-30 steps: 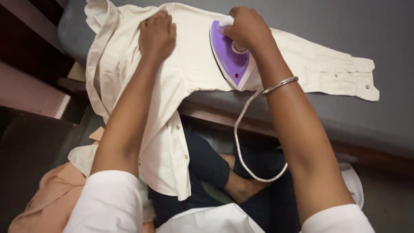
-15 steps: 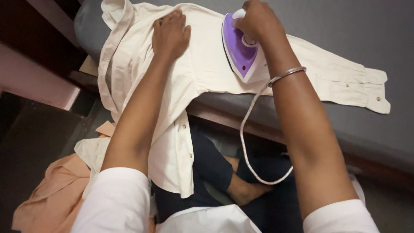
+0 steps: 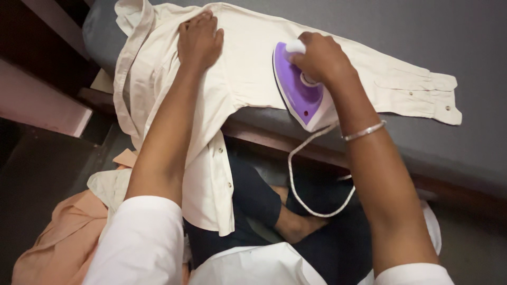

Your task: The person irons a white shirt laid out on a low ironing board. They use a purple and white iron to smooth the fabric, repeatedly moving the iron back and forth while holding the shirt with the other hand.

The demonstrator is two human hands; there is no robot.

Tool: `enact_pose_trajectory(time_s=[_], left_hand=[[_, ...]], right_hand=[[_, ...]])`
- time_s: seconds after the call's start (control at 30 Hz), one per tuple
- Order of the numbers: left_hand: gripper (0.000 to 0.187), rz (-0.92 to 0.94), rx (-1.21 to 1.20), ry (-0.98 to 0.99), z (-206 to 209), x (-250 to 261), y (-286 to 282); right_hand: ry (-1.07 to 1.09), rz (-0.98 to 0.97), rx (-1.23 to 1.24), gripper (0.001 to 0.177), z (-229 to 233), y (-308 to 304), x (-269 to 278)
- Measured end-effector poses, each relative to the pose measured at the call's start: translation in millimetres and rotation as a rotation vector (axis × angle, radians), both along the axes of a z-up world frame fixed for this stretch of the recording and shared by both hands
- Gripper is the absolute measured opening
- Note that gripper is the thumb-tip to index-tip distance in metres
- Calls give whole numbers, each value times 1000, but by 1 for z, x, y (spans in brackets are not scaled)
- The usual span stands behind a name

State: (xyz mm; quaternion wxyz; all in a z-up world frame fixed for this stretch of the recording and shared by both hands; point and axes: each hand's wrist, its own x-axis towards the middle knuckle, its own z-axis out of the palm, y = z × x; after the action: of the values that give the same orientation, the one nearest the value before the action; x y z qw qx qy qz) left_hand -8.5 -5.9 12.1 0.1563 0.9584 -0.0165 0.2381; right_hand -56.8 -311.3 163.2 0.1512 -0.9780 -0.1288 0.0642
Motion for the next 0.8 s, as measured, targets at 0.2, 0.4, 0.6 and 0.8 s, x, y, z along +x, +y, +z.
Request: enact_pose_trajectory(time_s=[0.2,0.4,0.6,0.8], left_hand=[[45,7,-48,25,2,-1,-1],[45,-1,-12,3,-2,4,2],[42,-1,-1,2,-2,1,1],[44,10,34,15,0,1,-1]], right_hand=[[68,-102,-19,57,10,-1,-32],[46,-65,-26,57,8,-2,-18],[-77,0,-4,51,-4,-3,8],[-124,15,77,51,-10,7,51]])
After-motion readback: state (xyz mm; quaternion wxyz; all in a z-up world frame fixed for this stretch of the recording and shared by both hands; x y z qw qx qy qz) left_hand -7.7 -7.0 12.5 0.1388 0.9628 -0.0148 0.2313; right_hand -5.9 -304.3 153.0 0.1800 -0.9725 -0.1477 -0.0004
